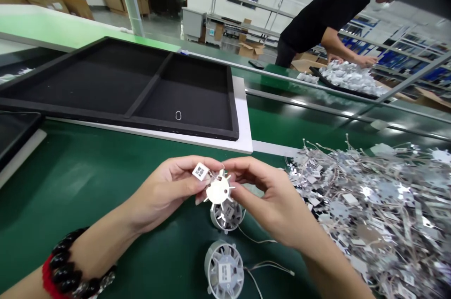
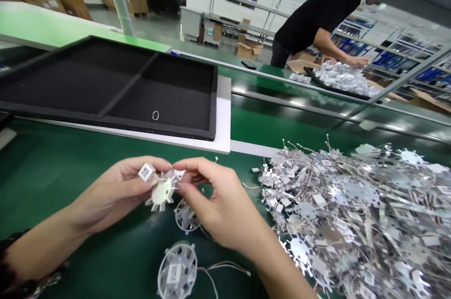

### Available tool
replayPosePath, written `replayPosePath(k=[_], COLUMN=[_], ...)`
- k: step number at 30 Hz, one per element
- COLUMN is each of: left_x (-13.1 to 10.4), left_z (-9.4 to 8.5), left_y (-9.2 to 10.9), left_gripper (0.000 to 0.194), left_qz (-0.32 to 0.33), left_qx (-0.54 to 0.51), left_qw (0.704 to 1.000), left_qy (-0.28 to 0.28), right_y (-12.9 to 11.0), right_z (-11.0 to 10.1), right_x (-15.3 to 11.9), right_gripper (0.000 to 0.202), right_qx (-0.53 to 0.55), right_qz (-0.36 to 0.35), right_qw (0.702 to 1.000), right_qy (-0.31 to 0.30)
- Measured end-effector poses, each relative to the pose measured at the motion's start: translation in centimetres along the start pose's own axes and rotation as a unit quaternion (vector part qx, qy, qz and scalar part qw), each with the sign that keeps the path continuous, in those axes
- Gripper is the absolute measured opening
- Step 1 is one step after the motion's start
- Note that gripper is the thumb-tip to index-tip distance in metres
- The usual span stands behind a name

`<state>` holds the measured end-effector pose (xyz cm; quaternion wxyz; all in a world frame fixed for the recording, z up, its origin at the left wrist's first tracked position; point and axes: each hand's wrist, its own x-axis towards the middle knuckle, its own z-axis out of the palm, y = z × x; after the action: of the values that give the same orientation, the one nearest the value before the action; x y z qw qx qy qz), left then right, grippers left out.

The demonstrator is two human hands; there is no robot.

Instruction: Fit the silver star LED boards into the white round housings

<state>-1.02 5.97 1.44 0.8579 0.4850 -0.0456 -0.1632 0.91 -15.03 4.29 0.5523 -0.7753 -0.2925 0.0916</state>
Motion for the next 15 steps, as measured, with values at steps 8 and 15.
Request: replayPosePath(k=[8, 15], left_x=[0.3, 0.2], left_z=[-0.6, 0.1], left_y=[-0.5, -1.0], left_gripper=[0.034, 0.024], left_qz=[-0.059, -0.034], left_qx=[-0.026, 0.002], left_qw=[0.997, 0.999], left_qy=[0.049, 0.011], right_y=[1.2, 1.1], right_z=[-0.1, -0.1], right_x=[-0.9, -1.0], right_gripper=[0.02, 0.019], right_qx=[-0.136, -0.082], right_qz=[-0.063, 0.015], right_qw=[0.988, 0.996], right_qy=[0.024, 0.032])
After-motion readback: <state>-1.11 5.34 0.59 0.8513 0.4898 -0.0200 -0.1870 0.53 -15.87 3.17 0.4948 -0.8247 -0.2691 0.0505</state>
